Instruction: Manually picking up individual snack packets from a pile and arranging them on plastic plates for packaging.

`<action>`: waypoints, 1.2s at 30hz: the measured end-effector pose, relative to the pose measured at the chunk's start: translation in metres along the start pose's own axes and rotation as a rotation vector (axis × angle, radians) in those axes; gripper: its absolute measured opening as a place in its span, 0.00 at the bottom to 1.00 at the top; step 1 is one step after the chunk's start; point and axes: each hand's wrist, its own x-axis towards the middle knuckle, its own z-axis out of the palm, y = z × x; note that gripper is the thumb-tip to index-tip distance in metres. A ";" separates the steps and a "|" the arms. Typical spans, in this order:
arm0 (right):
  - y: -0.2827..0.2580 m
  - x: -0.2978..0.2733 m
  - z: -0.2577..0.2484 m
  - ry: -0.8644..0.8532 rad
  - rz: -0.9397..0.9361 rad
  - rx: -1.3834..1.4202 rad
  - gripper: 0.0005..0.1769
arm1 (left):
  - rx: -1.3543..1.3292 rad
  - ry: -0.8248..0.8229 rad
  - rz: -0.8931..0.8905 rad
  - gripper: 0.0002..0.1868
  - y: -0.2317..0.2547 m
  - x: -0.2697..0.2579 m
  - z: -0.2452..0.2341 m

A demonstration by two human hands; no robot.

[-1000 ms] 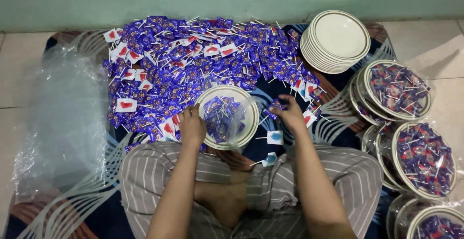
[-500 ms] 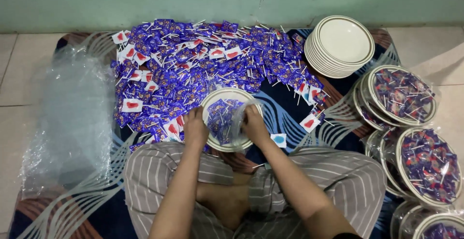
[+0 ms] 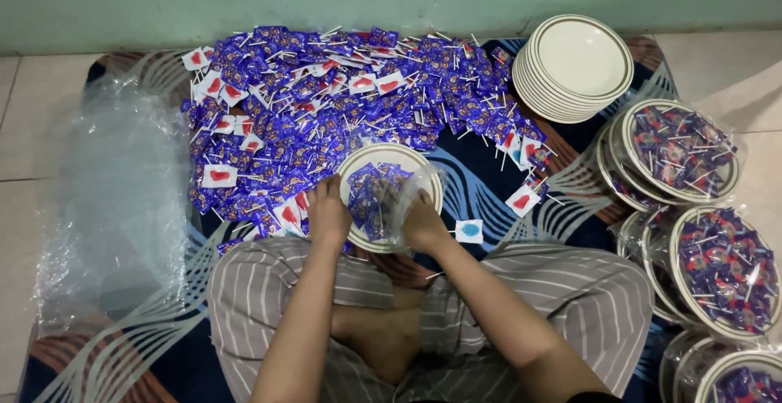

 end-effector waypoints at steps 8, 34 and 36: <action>-0.038 -0.018 -0.077 -0.180 0.030 0.082 0.21 | 0.008 -0.067 -0.038 0.35 0.003 0.002 -0.009; 0.137 0.084 -0.029 0.414 0.145 0.493 0.25 | 0.086 -0.036 -0.124 0.31 -0.004 0.013 0.009; 0.143 0.076 -0.035 0.376 0.234 0.351 0.22 | 0.098 -0.011 -0.103 0.32 -0.006 0.014 0.013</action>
